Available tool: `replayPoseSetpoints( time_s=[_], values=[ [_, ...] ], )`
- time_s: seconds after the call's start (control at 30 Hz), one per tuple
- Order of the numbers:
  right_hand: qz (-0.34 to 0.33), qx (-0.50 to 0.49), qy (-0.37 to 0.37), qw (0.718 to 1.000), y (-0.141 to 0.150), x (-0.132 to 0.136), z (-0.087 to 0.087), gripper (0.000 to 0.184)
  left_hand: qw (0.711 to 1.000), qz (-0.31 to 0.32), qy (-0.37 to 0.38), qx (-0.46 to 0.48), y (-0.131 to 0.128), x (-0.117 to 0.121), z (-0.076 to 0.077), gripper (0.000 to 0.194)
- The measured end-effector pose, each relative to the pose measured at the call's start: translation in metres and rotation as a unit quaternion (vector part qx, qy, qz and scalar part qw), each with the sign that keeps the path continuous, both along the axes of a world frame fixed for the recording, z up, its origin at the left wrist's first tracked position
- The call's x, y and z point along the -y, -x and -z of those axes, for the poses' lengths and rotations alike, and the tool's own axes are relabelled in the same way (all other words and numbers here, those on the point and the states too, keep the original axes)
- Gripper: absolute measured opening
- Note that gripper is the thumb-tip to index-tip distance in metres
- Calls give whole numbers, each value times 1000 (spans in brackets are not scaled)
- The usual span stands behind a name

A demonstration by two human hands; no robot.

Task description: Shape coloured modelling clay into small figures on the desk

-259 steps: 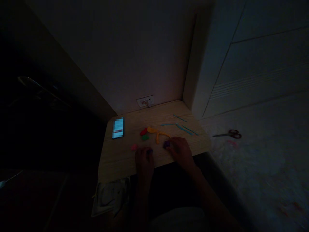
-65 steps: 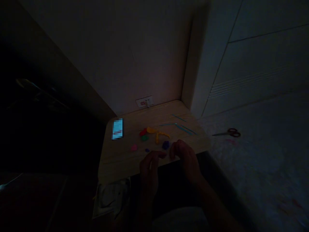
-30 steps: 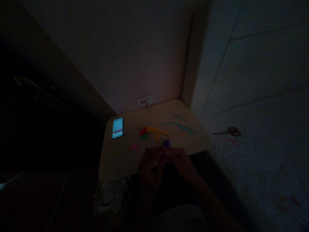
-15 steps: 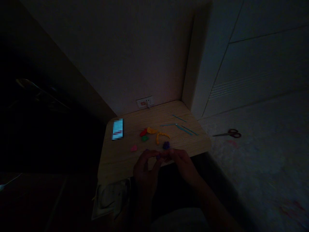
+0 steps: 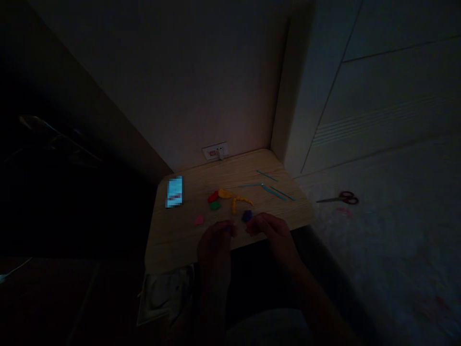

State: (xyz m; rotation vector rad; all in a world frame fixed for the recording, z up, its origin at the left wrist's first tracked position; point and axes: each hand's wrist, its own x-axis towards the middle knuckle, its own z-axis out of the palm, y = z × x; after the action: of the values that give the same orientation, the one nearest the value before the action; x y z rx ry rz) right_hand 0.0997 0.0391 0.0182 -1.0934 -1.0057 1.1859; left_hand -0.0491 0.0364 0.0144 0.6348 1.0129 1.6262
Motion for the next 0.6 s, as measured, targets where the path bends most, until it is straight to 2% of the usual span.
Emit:
replayPoseSetpoints(
  time_s=[0.2,0.33,0.43,0.6],
  values=[
    [10,-1,-4,1000,-2,1,-2,42,999,-19,-49,14,-3,-3,1,45],
    [15,0,-8,1000,-1,2,-3,39,996,2,-83,12,-3,-4,1,41],
    [11,3,-9,1000,-1,1,-2,39,997,23,-78,9,-4,-2,2,38],
    [4,6,-14,1000,0,2,-3,40,999,18,-48,6,-8,2,7,38]
  ],
)
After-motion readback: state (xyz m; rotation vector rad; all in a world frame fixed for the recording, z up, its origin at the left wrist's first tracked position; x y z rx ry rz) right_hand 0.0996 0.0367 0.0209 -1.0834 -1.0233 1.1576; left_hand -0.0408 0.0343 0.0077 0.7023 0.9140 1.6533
